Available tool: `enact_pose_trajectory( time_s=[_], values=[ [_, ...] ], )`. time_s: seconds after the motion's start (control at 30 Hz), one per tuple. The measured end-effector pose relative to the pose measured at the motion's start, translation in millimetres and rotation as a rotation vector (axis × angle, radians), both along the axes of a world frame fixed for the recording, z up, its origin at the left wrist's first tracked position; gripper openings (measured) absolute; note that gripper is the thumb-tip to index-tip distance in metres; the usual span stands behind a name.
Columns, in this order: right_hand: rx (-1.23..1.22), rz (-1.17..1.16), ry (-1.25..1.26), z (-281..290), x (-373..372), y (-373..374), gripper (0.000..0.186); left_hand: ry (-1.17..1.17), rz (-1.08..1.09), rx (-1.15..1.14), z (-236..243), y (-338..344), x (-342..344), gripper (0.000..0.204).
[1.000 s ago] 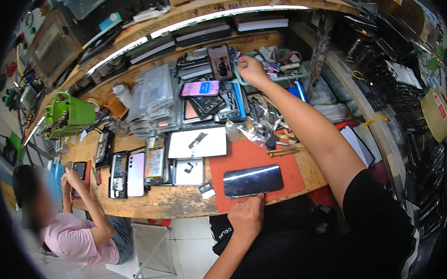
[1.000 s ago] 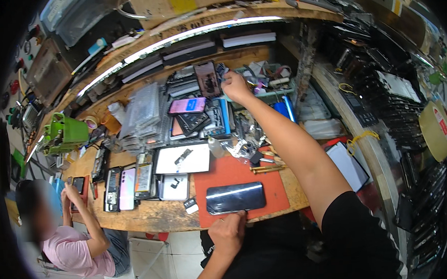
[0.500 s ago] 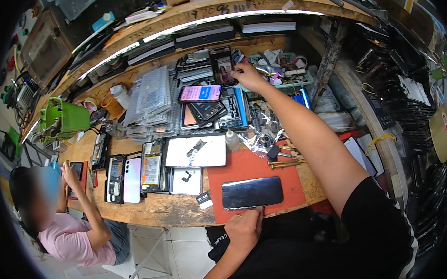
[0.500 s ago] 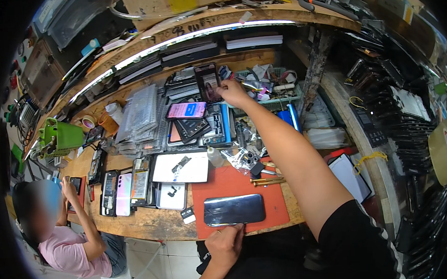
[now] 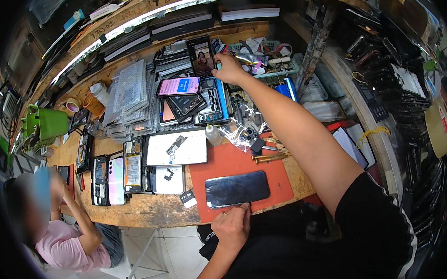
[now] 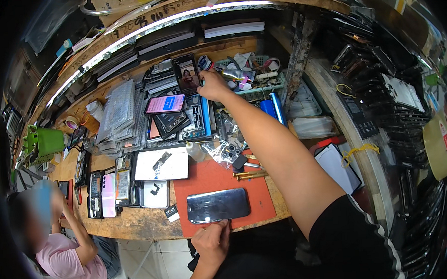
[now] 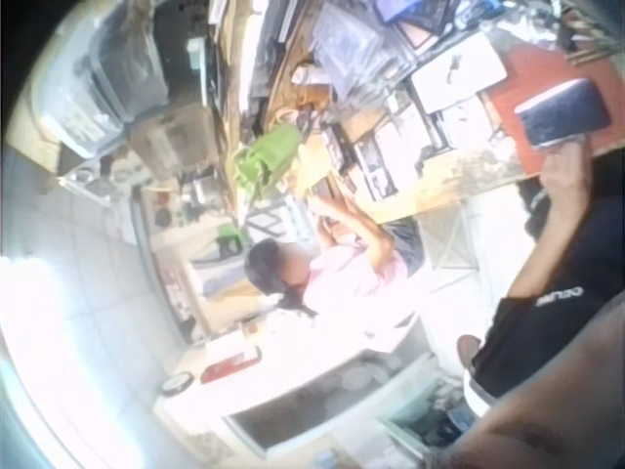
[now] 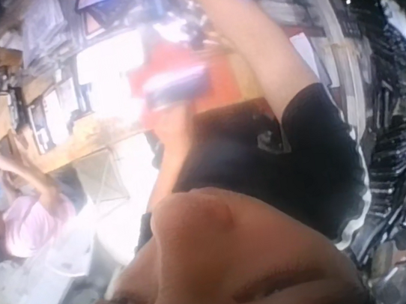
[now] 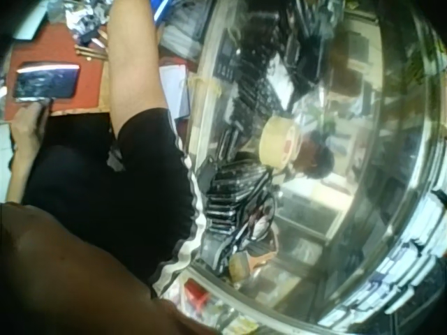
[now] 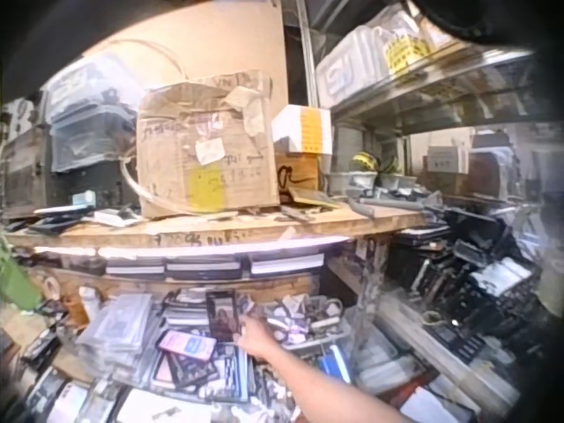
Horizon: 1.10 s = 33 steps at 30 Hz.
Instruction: The person disassembles a smartphone, removes the back cover, and uses a small tool to manipulate internal components. They then reassemble the device by placing the back cover back on and securing it.
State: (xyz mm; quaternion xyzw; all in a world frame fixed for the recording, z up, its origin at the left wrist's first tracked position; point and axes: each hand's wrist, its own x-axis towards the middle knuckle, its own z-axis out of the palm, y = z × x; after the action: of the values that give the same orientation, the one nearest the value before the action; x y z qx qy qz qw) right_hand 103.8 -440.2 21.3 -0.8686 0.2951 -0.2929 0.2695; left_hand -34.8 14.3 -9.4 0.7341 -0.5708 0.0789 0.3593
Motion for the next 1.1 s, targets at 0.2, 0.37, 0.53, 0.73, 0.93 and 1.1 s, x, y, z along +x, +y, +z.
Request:
enact_pose_trajectory(
  time_s=[0.2, 0.37, 0.53, 0.73, 0.93, 1.1],
  values=[
    [0.036, -0.023, 0.003, 2, 2, 0, 0.046, -0.004, 0.002, 0.015, -1, 1, 0, 0.013],
    [0.03, -0.008, -0.016, -1, 2, -3, 0.046, 0.004, -0.01, -0.006, -2, 0, 1, 0.013],
    [-0.015, -0.025, -0.04, -4, 6, -5, 0.042, 0.022, -0.021, -0.012, 2, -2, 3, 0.014],
    [0.116, 0.004, -0.106, -2, 8, -8, 0.038, 0.023, -0.011, -0.002, 1, -1, 1, 0.014],
    [0.196, -0.011, -0.111, 1, 5, -6, 0.034, 0.03, -0.016, -0.037, 2, -4, 2, 0.013],
    [0.084, -0.003, -0.09, -6, 8, -11, 0.043, 0.018, -0.01, -0.003, 1, -1, 2, 0.013]
  ],
)
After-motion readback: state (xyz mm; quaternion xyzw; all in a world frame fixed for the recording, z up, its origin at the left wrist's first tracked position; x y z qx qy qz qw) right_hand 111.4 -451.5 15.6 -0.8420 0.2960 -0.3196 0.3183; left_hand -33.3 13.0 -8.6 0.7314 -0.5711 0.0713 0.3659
